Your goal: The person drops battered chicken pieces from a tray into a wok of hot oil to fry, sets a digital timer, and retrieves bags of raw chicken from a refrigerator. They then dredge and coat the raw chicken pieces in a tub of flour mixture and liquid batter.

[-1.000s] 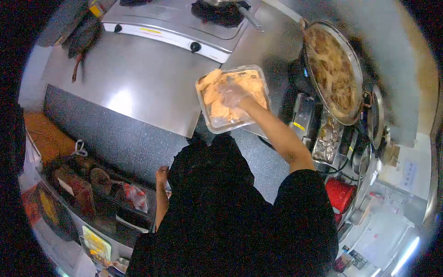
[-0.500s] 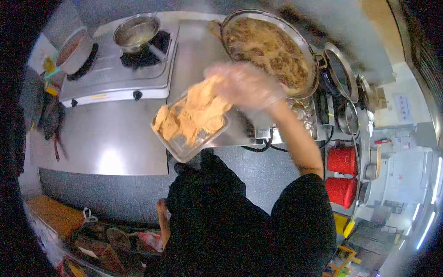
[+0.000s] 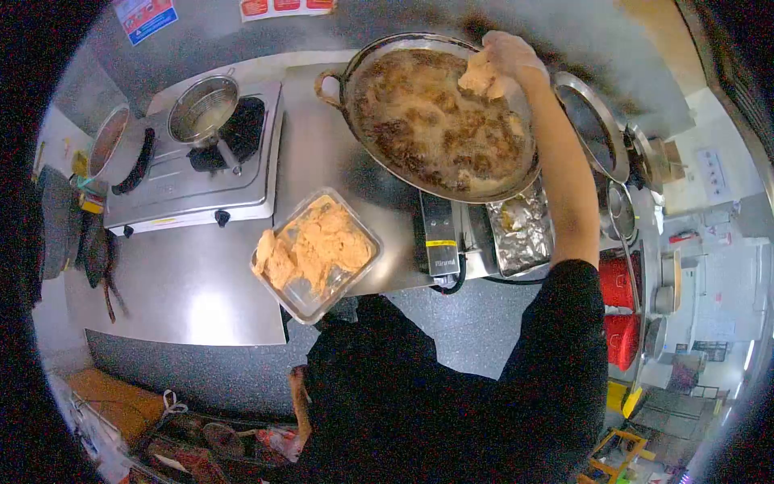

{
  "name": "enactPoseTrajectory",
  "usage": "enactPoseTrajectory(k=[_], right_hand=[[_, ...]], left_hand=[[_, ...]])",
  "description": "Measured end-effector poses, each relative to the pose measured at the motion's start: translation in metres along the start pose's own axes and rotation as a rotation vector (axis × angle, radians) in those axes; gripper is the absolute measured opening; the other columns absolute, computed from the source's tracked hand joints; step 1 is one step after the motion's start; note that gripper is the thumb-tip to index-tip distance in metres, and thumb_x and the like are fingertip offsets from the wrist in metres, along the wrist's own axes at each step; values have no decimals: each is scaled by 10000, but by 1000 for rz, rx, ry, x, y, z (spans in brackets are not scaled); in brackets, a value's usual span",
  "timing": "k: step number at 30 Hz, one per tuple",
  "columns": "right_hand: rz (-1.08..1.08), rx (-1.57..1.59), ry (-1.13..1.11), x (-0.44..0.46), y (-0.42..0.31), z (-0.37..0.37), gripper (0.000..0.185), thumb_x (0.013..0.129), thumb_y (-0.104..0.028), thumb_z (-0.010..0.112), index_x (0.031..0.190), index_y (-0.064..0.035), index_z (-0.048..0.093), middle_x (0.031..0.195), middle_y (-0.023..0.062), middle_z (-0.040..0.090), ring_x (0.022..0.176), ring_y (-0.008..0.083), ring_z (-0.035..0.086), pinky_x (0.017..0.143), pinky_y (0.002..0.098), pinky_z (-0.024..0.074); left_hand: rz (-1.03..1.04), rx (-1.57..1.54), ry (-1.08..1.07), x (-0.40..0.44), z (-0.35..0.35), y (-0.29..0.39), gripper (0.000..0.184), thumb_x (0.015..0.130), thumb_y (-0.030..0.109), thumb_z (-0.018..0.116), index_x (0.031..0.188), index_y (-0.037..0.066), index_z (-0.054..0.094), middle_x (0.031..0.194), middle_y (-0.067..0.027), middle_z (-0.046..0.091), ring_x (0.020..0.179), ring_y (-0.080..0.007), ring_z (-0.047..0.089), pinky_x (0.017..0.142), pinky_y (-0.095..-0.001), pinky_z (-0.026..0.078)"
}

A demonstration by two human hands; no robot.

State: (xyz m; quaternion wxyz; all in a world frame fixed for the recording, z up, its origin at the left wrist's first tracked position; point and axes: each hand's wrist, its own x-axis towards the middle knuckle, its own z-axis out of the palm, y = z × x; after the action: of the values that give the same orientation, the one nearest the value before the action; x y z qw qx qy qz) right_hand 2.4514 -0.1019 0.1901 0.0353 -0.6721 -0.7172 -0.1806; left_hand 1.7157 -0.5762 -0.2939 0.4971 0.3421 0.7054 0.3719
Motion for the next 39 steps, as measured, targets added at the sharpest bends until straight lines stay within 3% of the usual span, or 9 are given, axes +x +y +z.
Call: enactPoseTrajectory(k=[7,10,13,17,21,24,30,32,39], right_hand=[[388,159,-154,6,25,113,272,845,-152,481,1064,-60,614,1085,162,627,993,321,612,833,399,492],[147,-23,-218,17,76,191,269,837,-152,481,1032,-62,644,1051,177,637,967,329,625,815,408,506],[401,-154,-418,2,12,62,274,852,-198,480,1008,-77,670,1027,181,641,975,333,620,821,404,500],[175,-308,-162,-9,11,-30,329,870,-318,500,932,-38,662,949,182,654,910,339,625,813,404,488],[-38,-194,152,-69,-35,-122,440,897,-415,484,1103,-44,600,1071,177,619,1044,331,570,890,380,440],[296,294,159,-141,-186,-169,367,903,-337,519,1116,-50,603,1095,151,619,1019,267,589,865,367,451],[81,911,-267,-211,-378,5,286,839,-342,561,980,-107,641,961,170,641,893,348,616,805,414,486],[107,490,-368,-210,-413,100,522,856,-431,529,1244,-83,526,1100,167,621,1038,318,590,897,350,469],[-39,329,-603,-185,-437,155,533,830,-359,544,1287,-91,486,1115,186,606,1015,322,595,865,365,489]], left_hand=[[-77,299,-59,-14,2,-16,199,769,195,563,804,26,661,722,-90,623,680,-162,573,636,-318,455],[-131,287,-110,-17,-6,-19,208,790,207,550,805,32,662,736,-97,624,702,-164,578,652,-327,452],[-126,345,-52,-18,1,-4,233,806,229,538,805,27,655,732,-97,621,698,-167,580,647,-337,453],[-68,450,-101,-8,-9,3,285,831,265,526,846,9,649,759,-110,639,718,-202,599,667,-361,465],[-17,520,-188,2,-30,-22,347,848,315,520,946,15,663,854,-161,670,795,-308,635,725,-396,481],[-92,519,-129,9,-42,-36,359,845,322,525,988,24,667,884,-185,673,840,-337,647,750,-387,491],[-154,427,-106,12,-69,-47,330,830,279,535,980,15,665,861,-148,677,782,-285,649,704,-370,499],[-138,331,-102,0,-78,-32,303,823,252,547,971,13,662,829,-115,672,756,-241,639,687,-348,496],[-337,49,16,-14,-116,-72,236,802,196,571,938,23,657,789,-72,649,749,-160,601,676,-293,474]])
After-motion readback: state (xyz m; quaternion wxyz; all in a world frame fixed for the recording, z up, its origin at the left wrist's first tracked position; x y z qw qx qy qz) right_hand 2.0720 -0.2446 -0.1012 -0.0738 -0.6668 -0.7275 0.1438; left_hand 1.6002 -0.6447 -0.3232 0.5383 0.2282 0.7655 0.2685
